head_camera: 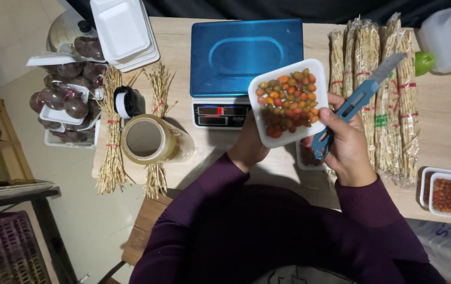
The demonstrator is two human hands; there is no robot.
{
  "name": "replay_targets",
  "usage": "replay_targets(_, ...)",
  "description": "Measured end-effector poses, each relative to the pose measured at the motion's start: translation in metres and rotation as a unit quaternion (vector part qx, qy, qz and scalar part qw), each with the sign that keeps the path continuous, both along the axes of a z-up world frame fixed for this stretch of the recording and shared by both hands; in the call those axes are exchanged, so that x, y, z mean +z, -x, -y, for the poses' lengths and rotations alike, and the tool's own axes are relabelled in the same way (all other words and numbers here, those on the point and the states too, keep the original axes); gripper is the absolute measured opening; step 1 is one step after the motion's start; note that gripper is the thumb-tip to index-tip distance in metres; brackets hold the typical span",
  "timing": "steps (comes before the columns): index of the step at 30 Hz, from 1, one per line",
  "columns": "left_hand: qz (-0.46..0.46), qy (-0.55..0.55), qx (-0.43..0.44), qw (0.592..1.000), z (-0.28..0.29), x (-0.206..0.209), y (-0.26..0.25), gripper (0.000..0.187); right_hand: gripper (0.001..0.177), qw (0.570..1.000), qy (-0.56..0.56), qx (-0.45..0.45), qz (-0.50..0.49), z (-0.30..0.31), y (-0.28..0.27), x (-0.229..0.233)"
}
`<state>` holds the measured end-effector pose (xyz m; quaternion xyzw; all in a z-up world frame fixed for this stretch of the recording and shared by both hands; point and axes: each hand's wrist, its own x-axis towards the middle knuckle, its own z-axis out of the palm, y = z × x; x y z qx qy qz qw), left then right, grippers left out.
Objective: Weighing and adjusting the quantity of food items and packaging materials on a digital scale.
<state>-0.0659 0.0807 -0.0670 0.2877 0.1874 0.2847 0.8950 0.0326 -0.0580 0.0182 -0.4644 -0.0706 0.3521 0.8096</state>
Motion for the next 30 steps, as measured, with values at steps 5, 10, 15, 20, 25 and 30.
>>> replay_targets(5,-0.029,-0.023,0.045,0.998,-0.017,-0.034,-0.029,0.032,0.033,1.000,-0.004,-0.027,0.014,0.005,-0.007,-0.001)
replay_targets(10,-0.013,0.008,0.019,1.000,-0.028,0.043,-0.021,0.021,0.044,0.986,0.006,-0.122,0.114,0.018,-0.024,0.030)
replay_targets(15,0.070,0.016,-0.022,0.997,-0.031,0.068,-0.030,0.012,0.056,0.976,0.007,-0.149,0.156,0.024,-0.025,0.036)
replay_targets(20,0.115,0.090,-0.066,0.987,-0.031,0.079,-0.037,0.006,0.060,0.966,0.019,-0.163,0.200,0.029,-0.020,0.039)
replay_targets(25,0.100,0.107,-0.114,0.983,-0.032,0.089,-0.031,0.008,0.059,0.962,0.021,-0.176,0.209,0.030,-0.015,0.043)
replay_targets(30,0.096,0.112,-0.113,0.983,-0.031,0.085,-0.029,0.006,0.061,0.963,0.030,-0.174,0.206,0.033,-0.014,0.041)
